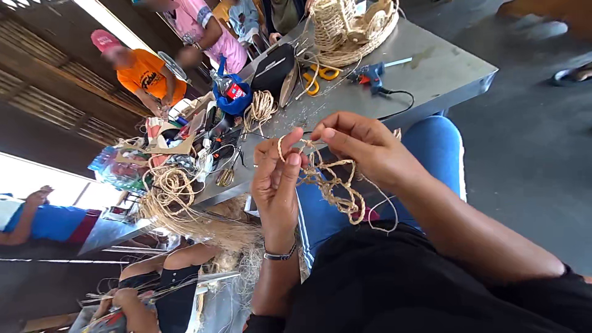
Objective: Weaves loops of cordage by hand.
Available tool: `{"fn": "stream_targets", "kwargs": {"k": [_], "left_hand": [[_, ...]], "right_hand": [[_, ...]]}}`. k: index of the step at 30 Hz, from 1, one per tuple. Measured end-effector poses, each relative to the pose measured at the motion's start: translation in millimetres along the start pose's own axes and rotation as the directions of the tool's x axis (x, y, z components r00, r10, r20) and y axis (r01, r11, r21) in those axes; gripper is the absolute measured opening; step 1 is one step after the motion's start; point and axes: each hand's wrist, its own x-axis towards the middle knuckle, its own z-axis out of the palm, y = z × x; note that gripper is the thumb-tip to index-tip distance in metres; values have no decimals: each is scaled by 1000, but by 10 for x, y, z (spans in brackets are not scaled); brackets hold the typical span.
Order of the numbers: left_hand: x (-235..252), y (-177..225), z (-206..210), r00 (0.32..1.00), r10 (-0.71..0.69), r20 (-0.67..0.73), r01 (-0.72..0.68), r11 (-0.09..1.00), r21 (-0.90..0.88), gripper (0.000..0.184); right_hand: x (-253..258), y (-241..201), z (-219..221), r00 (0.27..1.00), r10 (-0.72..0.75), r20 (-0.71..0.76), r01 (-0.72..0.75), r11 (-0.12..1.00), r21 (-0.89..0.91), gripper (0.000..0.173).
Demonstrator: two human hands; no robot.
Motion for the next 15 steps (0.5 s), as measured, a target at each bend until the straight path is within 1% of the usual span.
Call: {"fn": "stream_targets", "kwargs": {"k": [3, 6, 8, 10, 15], "left_hand": [[8, -35, 36, 998, 56, -2, -56, 997, 52, 33], [19, -59, 91, 991, 132, -28, -127, 982, 139, 35], [26, -64, 94, 988, 154, -27, -149, 979, 138, 36], [28, -59, 86, 986, 163, -24, -159, 980, 117, 36], [18, -25, 91, 987, 157, -27, -153, 983, 102, 37]], "right_hand": [[-11, -10, -7, 997, -74, -5, 73, 991, -108, 16], [-38, -80, 32, 993, -113, -17, 107, 973, -205, 11], [-71, -140, 64, 991, -132, -26, 119, 949, -292, 11], [-96, -182, 78, 987, -163, -2, 151, 919, -364, 12], [-102, -225, 82, 972, -224, 66, 231, 875, -425, 13]]}}
